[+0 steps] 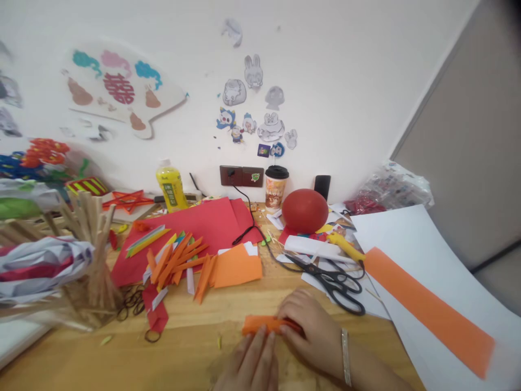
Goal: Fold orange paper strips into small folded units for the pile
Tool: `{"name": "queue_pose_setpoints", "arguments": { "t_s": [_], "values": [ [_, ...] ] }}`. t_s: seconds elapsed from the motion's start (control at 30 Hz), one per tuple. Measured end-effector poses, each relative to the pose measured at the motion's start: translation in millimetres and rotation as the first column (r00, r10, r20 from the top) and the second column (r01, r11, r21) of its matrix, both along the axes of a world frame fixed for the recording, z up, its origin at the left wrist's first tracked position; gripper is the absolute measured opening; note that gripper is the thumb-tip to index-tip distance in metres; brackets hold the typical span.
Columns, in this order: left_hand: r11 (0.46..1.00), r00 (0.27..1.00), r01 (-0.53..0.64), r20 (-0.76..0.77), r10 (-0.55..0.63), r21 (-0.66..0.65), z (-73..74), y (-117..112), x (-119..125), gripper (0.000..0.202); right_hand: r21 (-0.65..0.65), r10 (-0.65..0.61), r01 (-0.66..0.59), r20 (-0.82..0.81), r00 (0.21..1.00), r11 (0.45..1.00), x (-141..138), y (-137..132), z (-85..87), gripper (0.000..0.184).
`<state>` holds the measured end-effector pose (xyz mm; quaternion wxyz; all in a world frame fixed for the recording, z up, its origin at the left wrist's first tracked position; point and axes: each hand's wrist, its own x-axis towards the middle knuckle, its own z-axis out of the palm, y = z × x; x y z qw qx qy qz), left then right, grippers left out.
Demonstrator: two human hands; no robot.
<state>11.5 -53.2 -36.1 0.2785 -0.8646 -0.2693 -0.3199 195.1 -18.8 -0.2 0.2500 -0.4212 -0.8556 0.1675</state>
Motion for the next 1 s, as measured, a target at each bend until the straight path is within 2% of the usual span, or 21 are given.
{"name": "queue_pose_setpoints", "arguments": {
  "t_s": [0.1, 0.23, 0.5, 0.67, 0.77, 0.83, 1.0],
  "values": [
    [1.0, 0.999, -0.003, 0.043, 0.004, -0.016, 3.4, 0.7, 2.5, 0.022, 0.002, -0.041, 0.041, -0.008, 0.999, 0.999, -0.9, 0.1, -3.2, 0.01],
    [0.996, 0.999, 0.01, 0.036, -0.007, -0.092, 1.3, 0.9, 3.0, 0.017, -0.027, -0.164, 0.165, 0.017, 0.986, 0.986, -4.7, 0.5, -6.0, 0.018],
    [0.968, 0.982, -0.055, -0.19, 0.007, -0.245, 5.1, 1.4, -6.9, 0.035, -0.004, -0.209, 0.21, 0.06, 0.976, 0.978, -7.6, -0.8, -10.2, 0.011],
    [0.972, 0.98, -0.075, -0.199, 0.03, -0.224, 8.3, 1.1, -6.7, 0.044, -0.012, -0.181, 0.18, -0.044, 0.983, 0.984, -7.1, -0.1, -14.0, 0.014],
    [0.979, 0.983, -0.077, -0.177, 0.043, -0.191, 6.8, 0.1, -5.0, 0.041, 0.034, -0.059, 0.063, -0.109, 0.992, 0.997, -6.8, -0.2, -9.4, 0.013],
    [0.981, 0.98, -0.071, -0.197, 0.034, -0.183, 5.9, -0.4, -4.6, 0.039, 0.104, 0.013, -0.01, -0.034, 0.999, 0.995, -5.4, -0.2, -5.7, 0.012],
    [0.995, 0.991, -0.055, -0.125, 0.044, -0.088, 5.2, -0.9, -2.8, 0.025, 0.249, 0.015, -0.086, 0.274, 0.961, 0.965, 0.4, 1.1, -10.0, 0.018]
  ]
}}
